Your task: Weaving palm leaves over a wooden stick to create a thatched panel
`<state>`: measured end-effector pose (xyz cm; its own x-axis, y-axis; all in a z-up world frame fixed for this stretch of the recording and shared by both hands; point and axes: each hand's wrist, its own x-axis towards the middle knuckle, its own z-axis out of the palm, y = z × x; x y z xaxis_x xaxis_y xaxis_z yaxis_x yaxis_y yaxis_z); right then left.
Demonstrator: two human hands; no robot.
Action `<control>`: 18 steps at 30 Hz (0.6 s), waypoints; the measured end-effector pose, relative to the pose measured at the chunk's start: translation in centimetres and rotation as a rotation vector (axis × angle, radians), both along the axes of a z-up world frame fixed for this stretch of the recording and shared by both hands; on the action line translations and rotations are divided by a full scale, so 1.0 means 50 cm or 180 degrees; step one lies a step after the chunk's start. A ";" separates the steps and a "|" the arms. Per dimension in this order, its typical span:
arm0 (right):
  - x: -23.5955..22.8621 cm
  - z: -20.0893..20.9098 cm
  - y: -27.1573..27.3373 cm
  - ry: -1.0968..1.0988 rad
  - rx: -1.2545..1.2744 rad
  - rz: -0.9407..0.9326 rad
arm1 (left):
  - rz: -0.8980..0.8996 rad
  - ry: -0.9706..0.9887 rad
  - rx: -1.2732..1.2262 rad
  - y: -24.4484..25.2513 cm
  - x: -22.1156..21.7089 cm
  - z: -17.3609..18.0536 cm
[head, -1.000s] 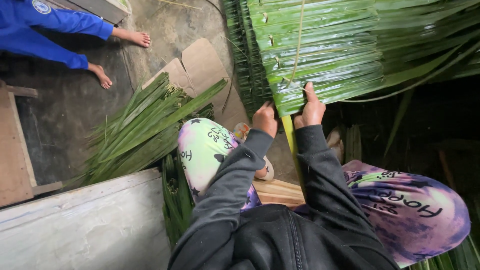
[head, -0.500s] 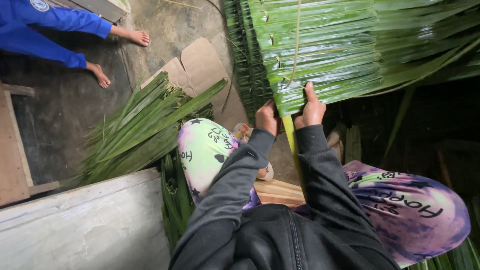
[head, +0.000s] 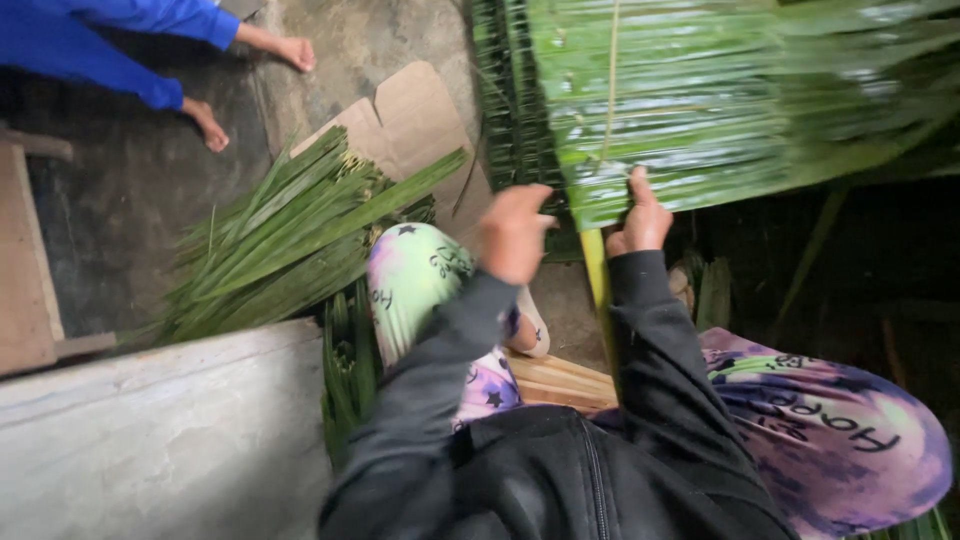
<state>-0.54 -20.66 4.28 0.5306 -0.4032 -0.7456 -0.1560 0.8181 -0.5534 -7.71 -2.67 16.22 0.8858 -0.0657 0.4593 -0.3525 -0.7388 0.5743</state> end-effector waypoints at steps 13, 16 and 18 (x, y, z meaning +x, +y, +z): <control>0.010 -0.027 -0.011 0.0037 0.0109 -0.0053 | 0.3357 0.4523 0.1495 0.676 -0.725 -0.165; -0.045 0.065 -0.011 -0.0431 0.0014 0.0422 | 0.3280 0.6160 -0.0612 0.597 -0.757 -0.144; -0.037 0.059 -0.011 -0.0552 0.0094 0.0394 | 0.3354 0.5535 0.0454 0.620 -0.773 -0.188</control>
